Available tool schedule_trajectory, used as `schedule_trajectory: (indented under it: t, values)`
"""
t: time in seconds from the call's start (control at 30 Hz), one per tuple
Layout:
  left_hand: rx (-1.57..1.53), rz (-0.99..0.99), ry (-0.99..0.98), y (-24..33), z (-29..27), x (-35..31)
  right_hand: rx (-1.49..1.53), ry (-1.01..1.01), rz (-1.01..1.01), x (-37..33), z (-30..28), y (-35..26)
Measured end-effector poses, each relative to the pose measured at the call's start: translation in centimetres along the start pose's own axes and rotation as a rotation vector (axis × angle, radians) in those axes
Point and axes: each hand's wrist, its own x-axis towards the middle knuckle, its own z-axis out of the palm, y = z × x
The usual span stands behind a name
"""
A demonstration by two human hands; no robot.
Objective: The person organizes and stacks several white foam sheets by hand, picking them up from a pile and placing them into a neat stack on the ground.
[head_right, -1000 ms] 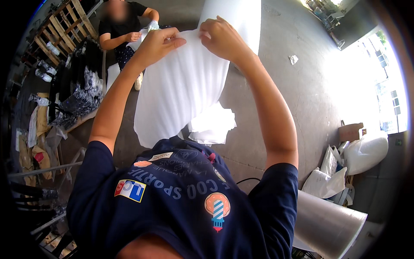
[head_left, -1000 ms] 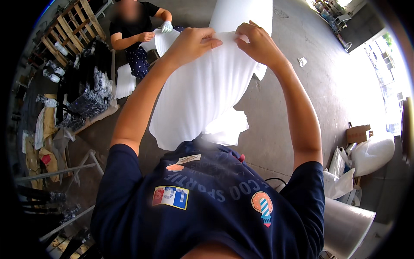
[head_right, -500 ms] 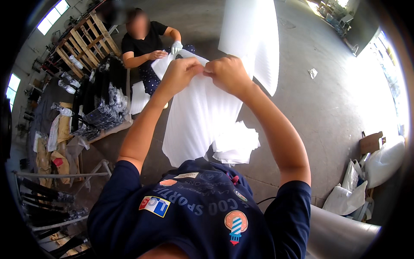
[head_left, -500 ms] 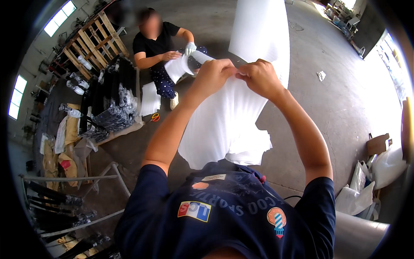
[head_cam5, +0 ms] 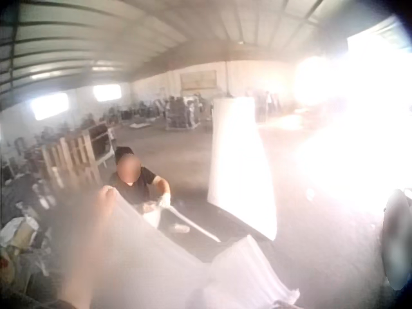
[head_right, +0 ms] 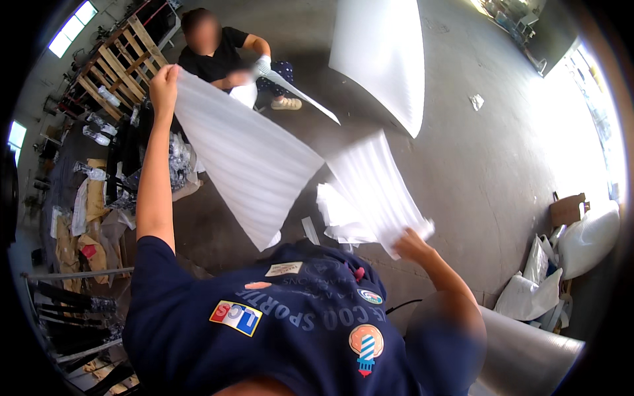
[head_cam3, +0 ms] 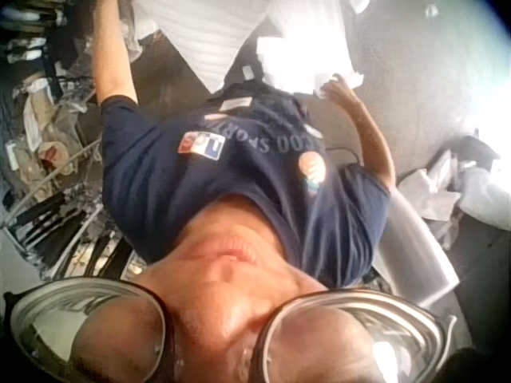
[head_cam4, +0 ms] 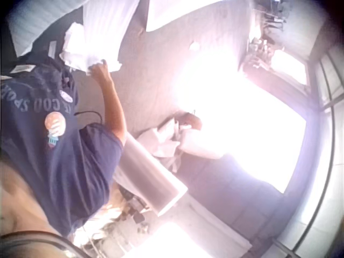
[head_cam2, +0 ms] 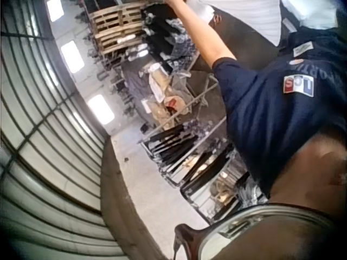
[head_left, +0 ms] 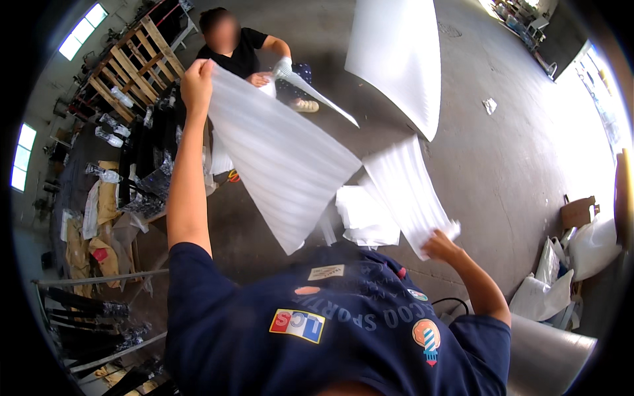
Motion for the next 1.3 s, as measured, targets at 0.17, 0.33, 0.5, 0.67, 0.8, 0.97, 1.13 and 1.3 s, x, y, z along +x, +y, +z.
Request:
schedule_trajectory:
  t: [0.17, 0.33, 0.5, 0.67, 0.8, 0.97, 1.13, 1.3]
  values:
    - [-0.113, 0.048, -0.145, 2.7, 0.9, -2.3, -0.071, -0.003, 0.197, -3.7, 1.5, 2.9]
    - [-0.316, 0.125, -0.308, 13.0, 6.5, -8.6, 0.084, 0.397, 0.282, 4.0, -14.8, 1.5]
    - [-0.449, 0.200, -0.381, 21.4, 8.0, -11.0, 0.263, 0.858, 0.072, 10.0, -25.1, -1.5]
    - [-0.723, 0.116, -0.576, 23.0, 7.6, -9.6, 0.775, 0.896, 0.149, 11.9, -28.2, -1.0]
    - [-0.844, 0.029, -0.739, 17.6, 7.6, -9.6, 0.770, 1.007, 0.136, 10.4, -28.8, 0.3]
    - [-0.686, -0.035, -0.876, 17.9, 6.9, -10.5, 0.162, 1.059, 0.187, 9.9, -29.2, 0.3]
    - [-0.430, 0.182, -0.692, 19.4, 6.8, -10.7, -0.125, 0.948, 0.117, 9.9, -32.4, -0.9]
    - [-0.374, 0.189, -0.689, 20.0, 6.1, -10.5, -0.092, 0.734, 0.058, 10.6, -33.6, -0.9]
